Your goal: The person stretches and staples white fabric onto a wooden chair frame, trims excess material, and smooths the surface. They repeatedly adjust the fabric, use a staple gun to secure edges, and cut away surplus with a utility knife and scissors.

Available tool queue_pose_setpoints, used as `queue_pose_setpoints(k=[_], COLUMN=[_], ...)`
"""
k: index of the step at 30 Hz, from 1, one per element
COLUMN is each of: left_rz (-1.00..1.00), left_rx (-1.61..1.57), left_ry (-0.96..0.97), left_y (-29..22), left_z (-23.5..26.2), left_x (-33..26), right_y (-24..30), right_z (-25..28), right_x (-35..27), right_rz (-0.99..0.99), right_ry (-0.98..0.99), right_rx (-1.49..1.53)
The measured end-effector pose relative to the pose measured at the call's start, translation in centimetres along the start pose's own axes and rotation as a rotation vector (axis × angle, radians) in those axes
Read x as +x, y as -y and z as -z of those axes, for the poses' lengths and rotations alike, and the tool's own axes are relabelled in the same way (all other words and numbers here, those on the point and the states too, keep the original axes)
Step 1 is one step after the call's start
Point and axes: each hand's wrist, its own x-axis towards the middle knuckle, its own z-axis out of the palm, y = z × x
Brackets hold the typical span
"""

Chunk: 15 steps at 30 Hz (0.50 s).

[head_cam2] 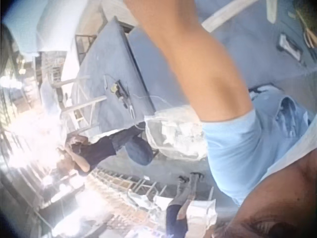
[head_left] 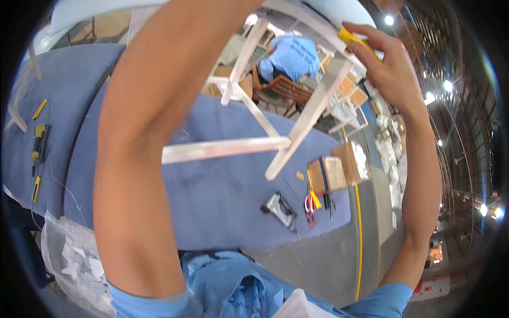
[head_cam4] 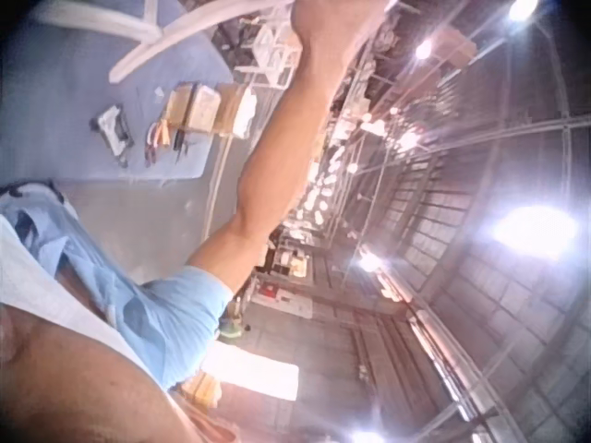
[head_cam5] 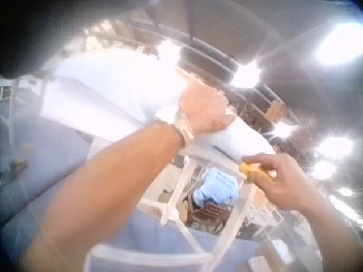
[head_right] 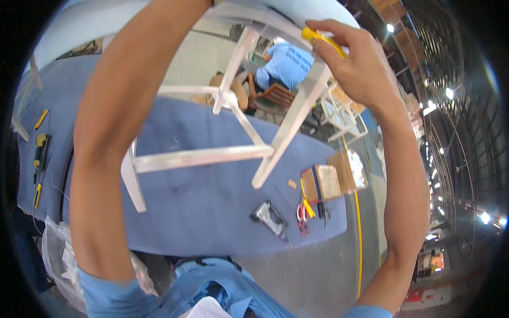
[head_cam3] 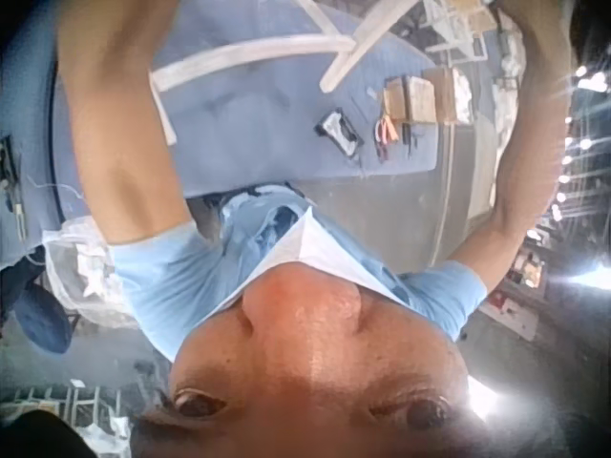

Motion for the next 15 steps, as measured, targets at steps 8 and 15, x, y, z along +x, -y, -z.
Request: queue_pose_setpoints(k=[8,15], left_rz=[-0.265,-0.222], left_rx=[0.134,0.281], left_ry=[0.122,0.086], left_y=[0.6,-0.9], left_z=[3.2,5.2], left_x=[-2.6,-3.8], right_y=[0.3,-2.7], right_z=[0.0,1.6], right_x=[-1.3,-1.1], right_rz=[0.192,0.175], right_ry=[-0.109,-0.192], right_rx=[-0.546,-0.142])
